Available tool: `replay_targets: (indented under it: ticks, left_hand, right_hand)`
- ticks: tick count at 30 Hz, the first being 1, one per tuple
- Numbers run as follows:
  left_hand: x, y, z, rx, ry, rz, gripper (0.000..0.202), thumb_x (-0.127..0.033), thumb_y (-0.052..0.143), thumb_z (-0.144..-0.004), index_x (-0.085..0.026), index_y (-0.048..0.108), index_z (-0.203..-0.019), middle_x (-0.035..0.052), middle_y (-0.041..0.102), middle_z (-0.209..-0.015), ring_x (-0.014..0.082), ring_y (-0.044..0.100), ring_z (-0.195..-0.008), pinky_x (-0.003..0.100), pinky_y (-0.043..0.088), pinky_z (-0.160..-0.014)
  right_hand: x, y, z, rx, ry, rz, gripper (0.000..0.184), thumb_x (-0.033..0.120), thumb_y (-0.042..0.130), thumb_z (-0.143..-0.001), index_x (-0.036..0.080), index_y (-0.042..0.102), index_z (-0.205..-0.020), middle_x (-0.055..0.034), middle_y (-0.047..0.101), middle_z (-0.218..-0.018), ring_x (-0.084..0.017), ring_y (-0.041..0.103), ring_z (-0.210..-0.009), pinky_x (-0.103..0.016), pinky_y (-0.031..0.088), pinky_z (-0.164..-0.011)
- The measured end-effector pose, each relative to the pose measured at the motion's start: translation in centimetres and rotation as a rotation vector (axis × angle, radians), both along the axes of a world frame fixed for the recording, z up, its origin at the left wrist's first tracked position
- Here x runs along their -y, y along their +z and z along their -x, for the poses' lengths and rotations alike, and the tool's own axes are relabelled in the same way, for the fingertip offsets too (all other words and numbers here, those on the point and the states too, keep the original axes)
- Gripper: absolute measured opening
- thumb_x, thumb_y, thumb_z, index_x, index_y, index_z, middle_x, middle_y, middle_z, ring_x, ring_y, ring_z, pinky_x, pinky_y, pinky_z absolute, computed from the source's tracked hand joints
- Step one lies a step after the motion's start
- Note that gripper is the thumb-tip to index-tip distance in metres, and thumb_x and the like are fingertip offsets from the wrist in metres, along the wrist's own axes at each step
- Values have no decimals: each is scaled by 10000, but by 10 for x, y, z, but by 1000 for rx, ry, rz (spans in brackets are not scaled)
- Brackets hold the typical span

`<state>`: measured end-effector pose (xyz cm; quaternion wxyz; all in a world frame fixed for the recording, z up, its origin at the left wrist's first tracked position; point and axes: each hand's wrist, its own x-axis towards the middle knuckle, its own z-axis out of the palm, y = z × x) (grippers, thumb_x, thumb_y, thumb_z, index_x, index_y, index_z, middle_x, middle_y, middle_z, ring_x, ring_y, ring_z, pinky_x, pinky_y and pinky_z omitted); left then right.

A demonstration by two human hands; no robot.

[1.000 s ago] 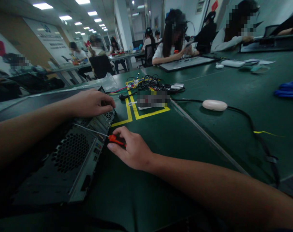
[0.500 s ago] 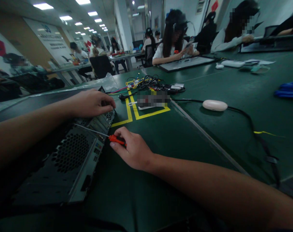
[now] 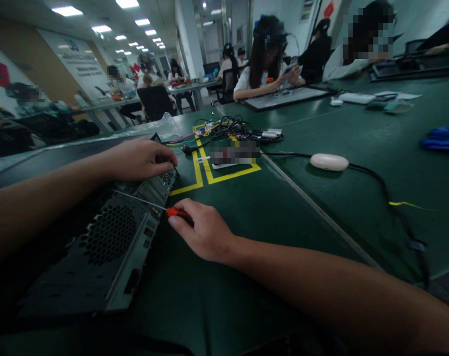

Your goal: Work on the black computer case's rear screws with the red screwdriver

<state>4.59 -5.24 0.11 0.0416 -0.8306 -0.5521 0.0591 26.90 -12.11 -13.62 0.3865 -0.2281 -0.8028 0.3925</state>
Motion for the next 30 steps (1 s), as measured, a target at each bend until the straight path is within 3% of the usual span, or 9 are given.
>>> replay_targets:
  ticks: [4, 11, 18, 30]
  left_hand:
    - [1, 1, -1, 4, 2, 0, 418, -461, 509, -893, -287, 820, -1112, 61, 810, -1006, 242, 717, -882, 377, 505, -841]
    - [0, 0, 1, 11, -6, -8, 409, -474, 515, -888, -297, 821, -1094, 55, 811, -986, 231, 716, -869, 359, 504, -839]
    - [0, -1, 0, -14, -20, -25, 429, -471, 494, -903, -286, 819, -1114, 59, 816, -996, 229, 716, -868, 359, 513, -838]
    - [0, -1, 1, 9, -16, -11, 429, -490, 500, -905, -301, 825, -1113, 57, 817, -1004, 233, 718, -877, 366, 515, -834]
  right_hand:
    - [0, 0, 0, -20, 15, -13, 184, 348, 565, -1066, 194, 666, -1066, -36, 706, -937, -179, 633, -823, -324, 474, -776]
    - [1, 0, 0, -26, -2, 66, 281, 363, 745, -946, 222, 572, -1118, -3, 679, -924, -167, 630, -772, -312, 470, -717]
    - [1, -2, 1, -31, -18, 58, 178, 315, 692, -977, 232, 548, -1042, 16, 638, -875, -160, 599, -753, -313, 454, -724]
    - [1, -2, 1, -35, -6, 68, 170, 336, 671, -997, 230, 551, -1056, 12, 648, -885, -159, 591, -747, -323, 464, -742]
